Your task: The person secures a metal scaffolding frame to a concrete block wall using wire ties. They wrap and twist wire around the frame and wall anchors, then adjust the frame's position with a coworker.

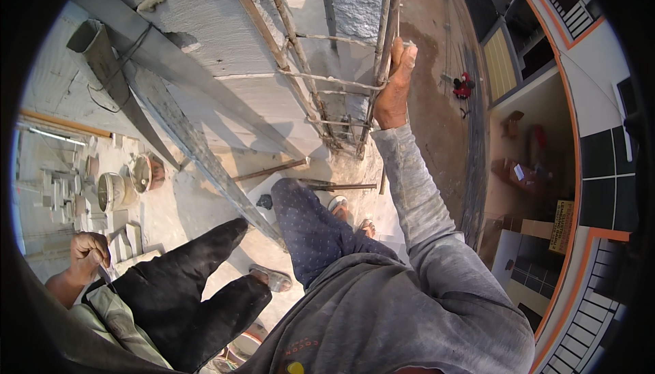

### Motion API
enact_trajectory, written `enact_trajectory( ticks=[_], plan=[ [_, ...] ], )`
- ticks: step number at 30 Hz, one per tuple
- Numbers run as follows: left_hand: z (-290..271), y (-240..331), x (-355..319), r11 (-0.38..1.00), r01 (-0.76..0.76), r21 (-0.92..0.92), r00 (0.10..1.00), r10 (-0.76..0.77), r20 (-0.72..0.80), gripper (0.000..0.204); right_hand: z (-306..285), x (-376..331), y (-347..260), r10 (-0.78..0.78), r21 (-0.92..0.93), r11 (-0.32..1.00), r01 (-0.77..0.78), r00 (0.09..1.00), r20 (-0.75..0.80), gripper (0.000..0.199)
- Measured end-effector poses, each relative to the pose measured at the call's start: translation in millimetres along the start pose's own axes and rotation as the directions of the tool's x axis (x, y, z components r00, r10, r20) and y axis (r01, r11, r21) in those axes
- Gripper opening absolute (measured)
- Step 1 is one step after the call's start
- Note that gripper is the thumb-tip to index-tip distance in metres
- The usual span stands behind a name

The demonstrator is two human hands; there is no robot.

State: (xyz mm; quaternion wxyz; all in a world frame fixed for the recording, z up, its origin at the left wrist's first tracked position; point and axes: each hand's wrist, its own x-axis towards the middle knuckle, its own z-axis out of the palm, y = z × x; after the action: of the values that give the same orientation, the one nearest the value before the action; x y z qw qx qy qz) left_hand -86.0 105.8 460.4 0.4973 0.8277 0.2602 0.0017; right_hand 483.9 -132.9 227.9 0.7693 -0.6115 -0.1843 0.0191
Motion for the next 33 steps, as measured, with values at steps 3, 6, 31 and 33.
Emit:
enact_trajectory(
  ticks=[3,6,31,33],
  plan=[
    [-7,-4,3,0.999,0.033,-0.037,0.998,-0.035,-0.06,0.042,-2,-4,4,0.118,0.167,0.979,-0.115,0.993,-0.008,0.097],
    [-4,-7,4,0.988,0.111,-0.103,0.985,-0.123,-0.118,0.038,-22,0,11,0.159,0.201,0.967,-0.156,0.987,-0.001,0.099],
    [52,-32,3,0.603,0.519,-0.606,0.819,-0.552,0.152,0.058,-69,11,148,0.574,-0.941,0.233,0.244,0.747,0.335,0.029],
    [42,-44,0,0.639,0.478,-0.603,0.825,-0.562,0.057,0.059,-68,11,138,0.546,-0.916,0.256,0.308,0.736,0.4,0.027]
  ],
)
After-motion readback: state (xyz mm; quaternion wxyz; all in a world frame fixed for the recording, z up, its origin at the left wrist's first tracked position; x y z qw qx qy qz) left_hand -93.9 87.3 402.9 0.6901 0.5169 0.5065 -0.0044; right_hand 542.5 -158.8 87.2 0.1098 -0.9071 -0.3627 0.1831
